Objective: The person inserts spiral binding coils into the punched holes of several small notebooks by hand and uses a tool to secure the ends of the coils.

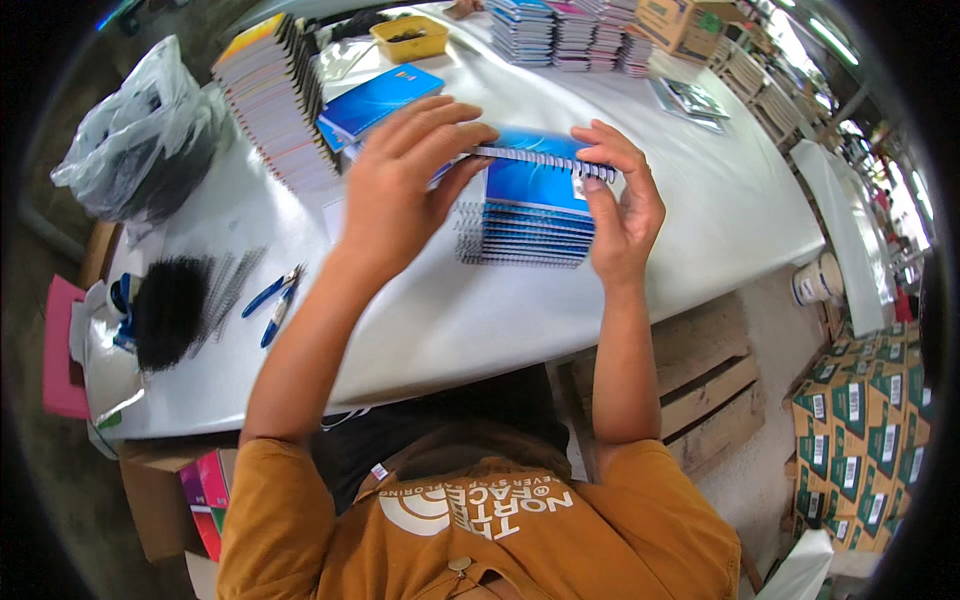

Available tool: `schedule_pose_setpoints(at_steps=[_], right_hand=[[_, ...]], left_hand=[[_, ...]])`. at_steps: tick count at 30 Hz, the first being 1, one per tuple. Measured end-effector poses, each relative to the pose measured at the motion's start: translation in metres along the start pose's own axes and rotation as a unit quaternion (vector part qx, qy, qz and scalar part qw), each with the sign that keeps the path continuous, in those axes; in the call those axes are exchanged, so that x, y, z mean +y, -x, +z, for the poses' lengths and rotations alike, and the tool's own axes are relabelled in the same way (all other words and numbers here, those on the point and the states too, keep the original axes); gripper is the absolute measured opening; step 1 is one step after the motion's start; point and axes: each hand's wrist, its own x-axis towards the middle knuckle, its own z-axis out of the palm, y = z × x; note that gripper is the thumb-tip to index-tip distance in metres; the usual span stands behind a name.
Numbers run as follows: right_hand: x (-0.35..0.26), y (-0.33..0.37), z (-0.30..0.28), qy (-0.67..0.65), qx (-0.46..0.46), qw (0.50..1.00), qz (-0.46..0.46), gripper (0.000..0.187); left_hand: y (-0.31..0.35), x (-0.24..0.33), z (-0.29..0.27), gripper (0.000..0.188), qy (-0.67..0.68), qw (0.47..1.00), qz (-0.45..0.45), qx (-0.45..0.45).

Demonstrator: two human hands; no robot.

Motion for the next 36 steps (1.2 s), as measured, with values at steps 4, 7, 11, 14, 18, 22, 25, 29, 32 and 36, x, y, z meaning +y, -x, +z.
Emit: schedule_pose_setpoints(at_steps=[4, 7, 11, 14, 18, 22, 25, 29, 32, 36], right_hand=[[0.039, 0.055, -0.025, -0.094, 0.023, 0.967, 0.237, 0.031], [0.046, 0.06, -0.003, -0.002, 0.093, 0.966, 0.24, 0.036], [0.04, 0.069, 0.024, 0.094, 0.166, 0.946, 0.262, 0.04], [0.04, 0.066, 0.029, 0.094, 0.195, 0.933, 0.289, 0.038], [0.038, 0.067, 0.028, 0.106, 0.243, 0.937, 0.226, 0.043], [-0.004, 0.065, 0.033, 0.202, 0.226, 0.95, 0.072, 0.052], [-0.024, 0.085, 0.058, -0.146, 0.093, 0.98, 0.102, 0.058], [-0.064, 0.078, 0.091, 0.046, -0.08, 0.994, 0.055, 0.07], [-0.065, 0.091, 0.125, 0.048, 0.025, 0.998, -0.028, 0.058], [-0.065, 0.088, 0.112, -0.268, -0.047, 0.941, 0.202, 0.028]], left_hand=[[0.049, 0.003, 0.066, 0.025, 0.141, 0.974, -0.142, -0.104], [0.064, 0.007, 0.081, 0.022, 0.104, 0.979, -0.167, 0.043], [0.076, 0.012, 0.11, 0.019, 0.178, 0.911, -0.349, 0.13], [0.077, 0.011, 0.112, 0.021, 0.195, 0.887, -0.4, 0.126], [0.068, -0.014, 0.092, 0.029, 0.096, 0.947, -0.271, 0.144], [0.029, -0.069, 0.028, 0.04, -0.245, 0.962, -0.115, 0.041], [0.044, -0.091, 0.005, 0.034, -0.308, 0.937, -0.125, -0.109], [0.055, 0.004, -0.046, 0.015, -0.102, 0.935, -0.334, -0.067], [0.092, 0.066, -0.066, 0.019, 0.147, 0.909, -0.385, -0.066], [0.117, 0.016, -0.082, 0.035, 0.103, 0.91, -0.399, 0.046]])
